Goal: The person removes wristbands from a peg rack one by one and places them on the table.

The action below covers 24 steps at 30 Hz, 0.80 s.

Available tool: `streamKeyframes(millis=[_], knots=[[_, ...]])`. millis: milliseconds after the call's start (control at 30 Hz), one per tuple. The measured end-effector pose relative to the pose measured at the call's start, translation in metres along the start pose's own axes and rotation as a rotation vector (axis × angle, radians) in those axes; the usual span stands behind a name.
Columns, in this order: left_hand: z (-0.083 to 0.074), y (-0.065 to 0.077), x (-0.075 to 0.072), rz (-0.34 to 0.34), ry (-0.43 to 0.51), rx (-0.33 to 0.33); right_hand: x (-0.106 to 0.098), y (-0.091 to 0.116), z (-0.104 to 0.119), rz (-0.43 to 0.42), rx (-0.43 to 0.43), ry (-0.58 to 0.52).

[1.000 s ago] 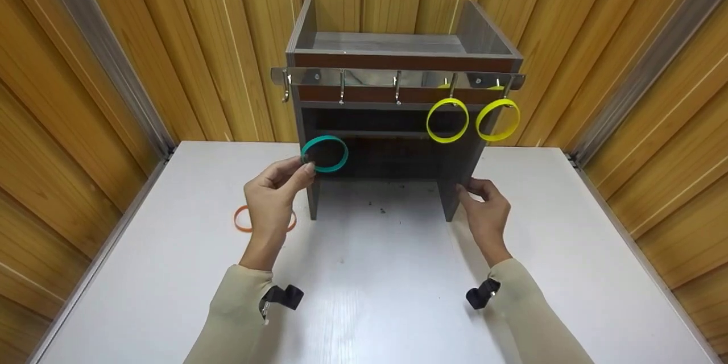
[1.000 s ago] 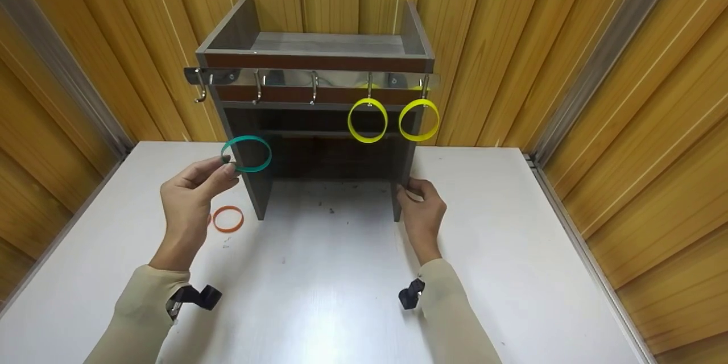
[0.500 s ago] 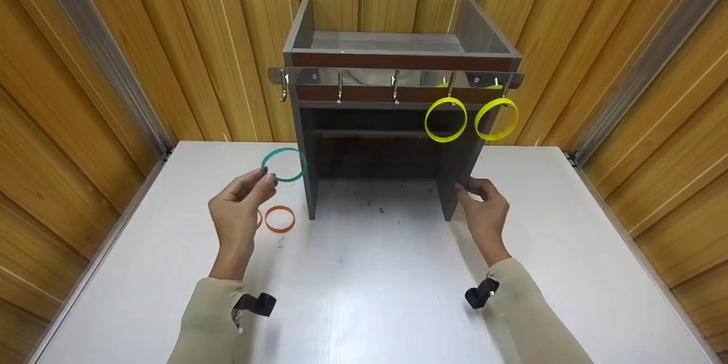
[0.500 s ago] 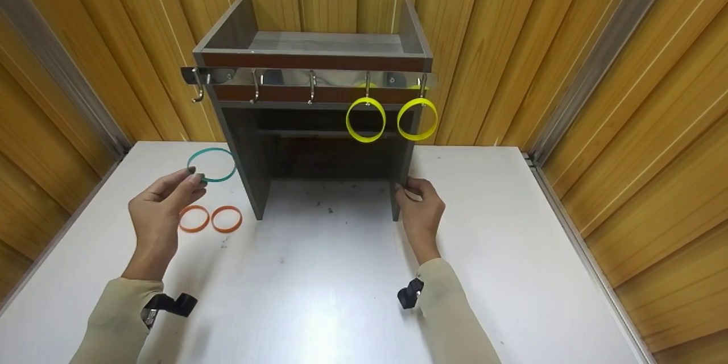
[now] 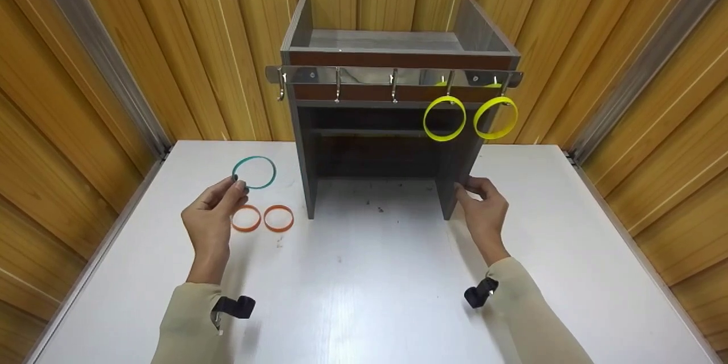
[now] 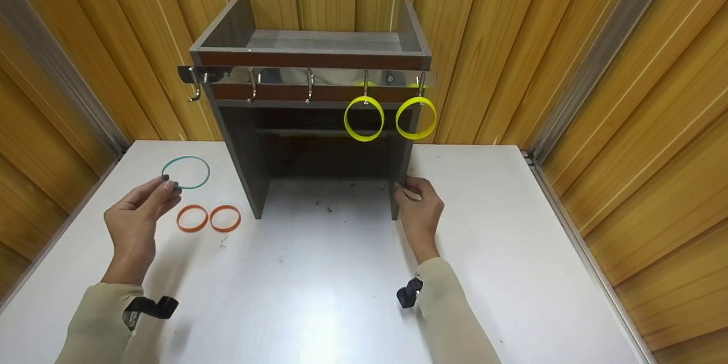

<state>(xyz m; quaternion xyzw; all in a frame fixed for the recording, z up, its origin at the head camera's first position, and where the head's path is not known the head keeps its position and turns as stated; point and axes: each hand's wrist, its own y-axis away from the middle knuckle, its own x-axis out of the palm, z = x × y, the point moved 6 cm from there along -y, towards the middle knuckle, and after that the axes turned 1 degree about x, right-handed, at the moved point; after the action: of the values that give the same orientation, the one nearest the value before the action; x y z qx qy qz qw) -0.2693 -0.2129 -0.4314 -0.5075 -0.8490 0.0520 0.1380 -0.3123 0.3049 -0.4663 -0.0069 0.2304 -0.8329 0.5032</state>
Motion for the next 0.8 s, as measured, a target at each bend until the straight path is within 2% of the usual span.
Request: streamKeyframes(millis=[567,800], knots=[[0.033,-0.011,-0.034,-0.094,-0.008,-0.09,0.0,-0.001,0.0,0.017,0.011,0.002],[0.052,-0.015,-0.052,-0.151,-0.017,-0.158,0.001,-0.001,-0.002,0.008,0.005,-0.004]])
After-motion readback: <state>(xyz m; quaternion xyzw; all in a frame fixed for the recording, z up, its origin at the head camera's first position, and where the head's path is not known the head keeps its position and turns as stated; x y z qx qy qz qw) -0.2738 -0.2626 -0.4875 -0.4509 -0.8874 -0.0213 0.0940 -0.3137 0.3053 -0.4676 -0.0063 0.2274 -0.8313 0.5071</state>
